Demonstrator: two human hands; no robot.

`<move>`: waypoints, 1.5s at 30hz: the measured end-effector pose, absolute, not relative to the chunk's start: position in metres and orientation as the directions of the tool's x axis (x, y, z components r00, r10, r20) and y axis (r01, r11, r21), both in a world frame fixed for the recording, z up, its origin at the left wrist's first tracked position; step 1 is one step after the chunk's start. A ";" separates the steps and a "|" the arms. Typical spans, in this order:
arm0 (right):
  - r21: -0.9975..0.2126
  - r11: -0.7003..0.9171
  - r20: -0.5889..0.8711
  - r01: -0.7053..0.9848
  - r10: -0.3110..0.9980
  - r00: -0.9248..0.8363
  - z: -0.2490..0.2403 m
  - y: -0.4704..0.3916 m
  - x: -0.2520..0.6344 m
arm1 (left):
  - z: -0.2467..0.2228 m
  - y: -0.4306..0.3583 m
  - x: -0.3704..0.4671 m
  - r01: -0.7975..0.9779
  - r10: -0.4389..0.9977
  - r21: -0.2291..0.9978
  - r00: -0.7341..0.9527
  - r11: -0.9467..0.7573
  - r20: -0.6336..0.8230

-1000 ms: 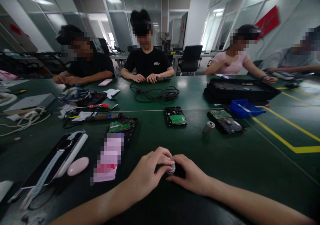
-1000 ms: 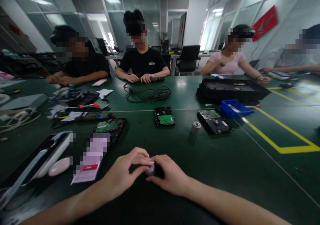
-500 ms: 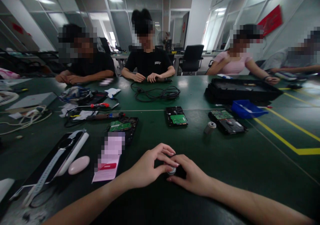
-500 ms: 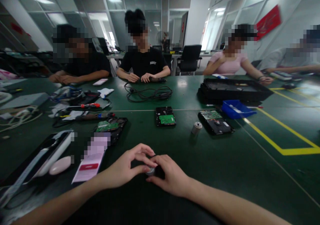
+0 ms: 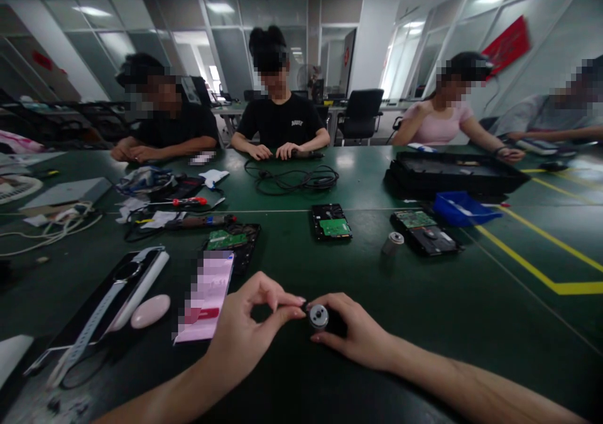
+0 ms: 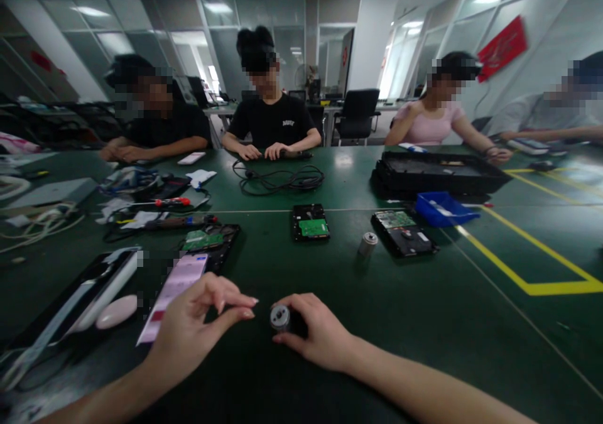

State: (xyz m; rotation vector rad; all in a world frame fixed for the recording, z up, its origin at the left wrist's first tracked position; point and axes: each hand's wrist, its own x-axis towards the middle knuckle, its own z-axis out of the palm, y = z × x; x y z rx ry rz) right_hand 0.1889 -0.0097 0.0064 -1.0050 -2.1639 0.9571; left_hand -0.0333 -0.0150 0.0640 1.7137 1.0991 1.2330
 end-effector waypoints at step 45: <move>-0.762 0.492 0.212 0.421 0.804 -0.556 0.002 -0.009 0.188 | 0.054 -0.006 -0.018 0.419 0.830 0.777 0.510 -0.469 0.226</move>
